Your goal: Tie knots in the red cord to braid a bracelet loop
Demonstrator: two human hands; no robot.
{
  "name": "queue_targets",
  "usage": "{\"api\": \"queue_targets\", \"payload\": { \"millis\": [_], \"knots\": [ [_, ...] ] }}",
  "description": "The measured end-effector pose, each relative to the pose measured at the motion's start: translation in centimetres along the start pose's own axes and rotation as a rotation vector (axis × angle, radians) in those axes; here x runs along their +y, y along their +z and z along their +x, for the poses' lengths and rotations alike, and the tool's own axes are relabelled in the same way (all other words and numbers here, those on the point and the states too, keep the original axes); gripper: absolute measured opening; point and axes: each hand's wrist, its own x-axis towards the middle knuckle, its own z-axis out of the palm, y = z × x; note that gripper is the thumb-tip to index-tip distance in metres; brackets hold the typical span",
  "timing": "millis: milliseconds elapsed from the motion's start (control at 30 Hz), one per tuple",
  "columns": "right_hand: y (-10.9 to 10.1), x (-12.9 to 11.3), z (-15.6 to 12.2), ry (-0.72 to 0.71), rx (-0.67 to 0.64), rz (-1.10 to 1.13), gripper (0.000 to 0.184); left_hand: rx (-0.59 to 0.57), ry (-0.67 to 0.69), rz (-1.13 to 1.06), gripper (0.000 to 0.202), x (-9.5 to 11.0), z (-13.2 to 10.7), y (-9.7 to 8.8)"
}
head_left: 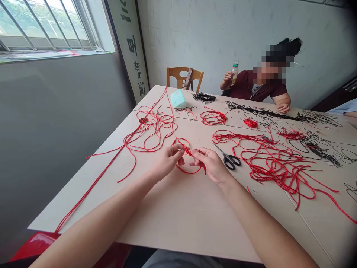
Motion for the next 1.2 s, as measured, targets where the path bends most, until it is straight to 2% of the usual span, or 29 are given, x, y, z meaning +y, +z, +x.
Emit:
{"api": "queue_targets", "payload": {
  "millis": [100,233,433,567,667,800,867,1000,1200],
  "knots": [
    [-0.1,0.2,0.0,-0.031,0.007,-0.053,0.026,-0.042,0.014,0.008,0.022,0.4,-0.1,0.0],
    [0.1,0.8,0.1,-0.099,0.080,-0.141,0.028,-0.061,0.025,-0.026,0.022,0.8,-0.4,0.2],
    [0.6,0.8,-0.2,-0.209,0.177,-0.355,0.028,-0.006,-0.018,-0.007,0.024,0.8,-0.5,0.0],
    [0.9,0.7,-0.2,-0.266,0.226,-0.396,0.026,-0.008,-0.064,-0.029,0.029,0.2,-0.1,0.0],
    [0.9,0.7,-0.2,-0.258,0.199,-0.410,0.025,0.015,-0.035,-0.078,0.028,-0.2,0.1,0.1],
    [1.1,0.9,-0.5,-0.201,0.094,-0.562,0.023,0.124,0.025,-0.045,0.024,-0.5,0.0,0.2],
    [1.4,0.9,-0.7,-0.235,0.074,-0.710,0.021,0.160,0.034,-0.022,0.021,-0.6,-0.1,0.3],
    [1.8,1.1,-1.1,-0.395,0.101,-0.980,0.016,0.191,0.046,-0.011,0.018,-0.8,-0.1,0.7],
    [1.6,1.5,-0.9,-0.406,0.108,-1.017,0.014,0.253,0.071,0.083,0.019,-0.9,-0.1,1.1]
  ]
}}
